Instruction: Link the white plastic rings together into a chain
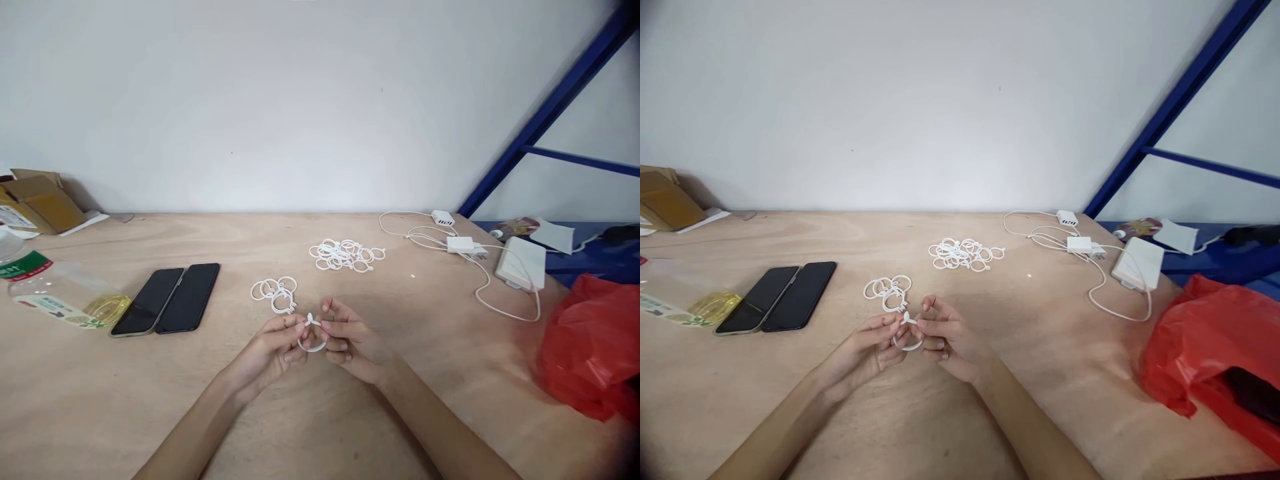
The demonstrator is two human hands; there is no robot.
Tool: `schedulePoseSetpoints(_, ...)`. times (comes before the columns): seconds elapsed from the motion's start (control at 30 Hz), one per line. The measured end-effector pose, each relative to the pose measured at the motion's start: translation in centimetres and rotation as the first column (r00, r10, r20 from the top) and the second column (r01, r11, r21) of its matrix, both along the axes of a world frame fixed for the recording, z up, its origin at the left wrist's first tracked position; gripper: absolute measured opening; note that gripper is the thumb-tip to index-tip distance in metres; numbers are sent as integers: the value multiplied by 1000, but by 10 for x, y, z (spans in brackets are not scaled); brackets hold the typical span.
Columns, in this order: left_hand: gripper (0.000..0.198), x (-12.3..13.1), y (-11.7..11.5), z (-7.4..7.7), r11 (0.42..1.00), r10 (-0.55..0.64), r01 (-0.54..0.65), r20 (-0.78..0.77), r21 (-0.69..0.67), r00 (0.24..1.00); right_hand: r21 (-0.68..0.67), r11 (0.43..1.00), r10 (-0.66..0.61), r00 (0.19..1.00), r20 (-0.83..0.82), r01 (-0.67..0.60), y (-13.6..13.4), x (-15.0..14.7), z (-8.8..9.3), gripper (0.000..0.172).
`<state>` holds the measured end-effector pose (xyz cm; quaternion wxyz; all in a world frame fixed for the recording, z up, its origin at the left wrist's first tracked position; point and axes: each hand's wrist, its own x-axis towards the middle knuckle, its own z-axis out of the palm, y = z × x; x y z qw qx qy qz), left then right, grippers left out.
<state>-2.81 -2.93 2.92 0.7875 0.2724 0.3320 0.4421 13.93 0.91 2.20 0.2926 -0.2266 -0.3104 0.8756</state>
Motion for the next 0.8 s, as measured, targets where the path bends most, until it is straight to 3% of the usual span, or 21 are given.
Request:
schedulePoseSetpoints(0.13, 22, 6, -3, -2, 995, 41, -22, 195, -98, 980, -40, 999, -28, 991, -129, 23, -2, -7, -6, 24)
schedulePoseSetpoints(0.27, 26, 15, -7, -6, 994, 76, -54, 243, -96, 967, -12, 1000, -31, 984, -177, 29, 0, -9, -13, 17)
schedulePoseSetpoints(0.37, 27, 19, -8, -5, 996, 88, -78, 259, -52, 962, -19, 994, -111, 972, -209, 109, 0, -8, -12, 16)
schedulePoseSetpoints(0.47, 30, 15, -6, -4, 994, 75, -84, 119, 72, 990, 34, 985, -167, 981, -101, 171, 2, -6, -7, 14)
schedulePoseSetpoints(0.53, 29, 9, -3, -6, 971, 151, -124, -122, 204, 981, 163, 961, -238, 967, 88, 222, 7, -3, -7, 12)
schedulePoseSetpoints(0.57, 27, 5, -2, -8, 943, 229, -142, -275, 302, 934, 273, 926, -321, 924, 209, 260, 11, -1, -9, 10)
schedulePoseSetpoints(0.63, 21, -2, 0, -13, 833, 433, -83, -553, 546, 711, 577, 770, -563, 715, 415, 272, 22, 8, -16, 8)
schedulePoseSetpoints(0.7, 15, -8, 1, -20, 711, 591, 86, -660, 698, 464, 832, 547, -785, 399, 474, 88, 35, 19, -27, 19)
schedulePoseSetpoints(0.73, 15, -10, 1, -23, 673, 630, 176, -681, 718, 373, 883, 467, -849, 257, 462, -45, 41, 24, -32, 26)
schedulePoseSetpoints(0.8, 19, -11, 1, -29, 638, 662, 323, -712, 699, 233, 867, 427, -894, 19, 447, -257, 51, 33, -40, 39)
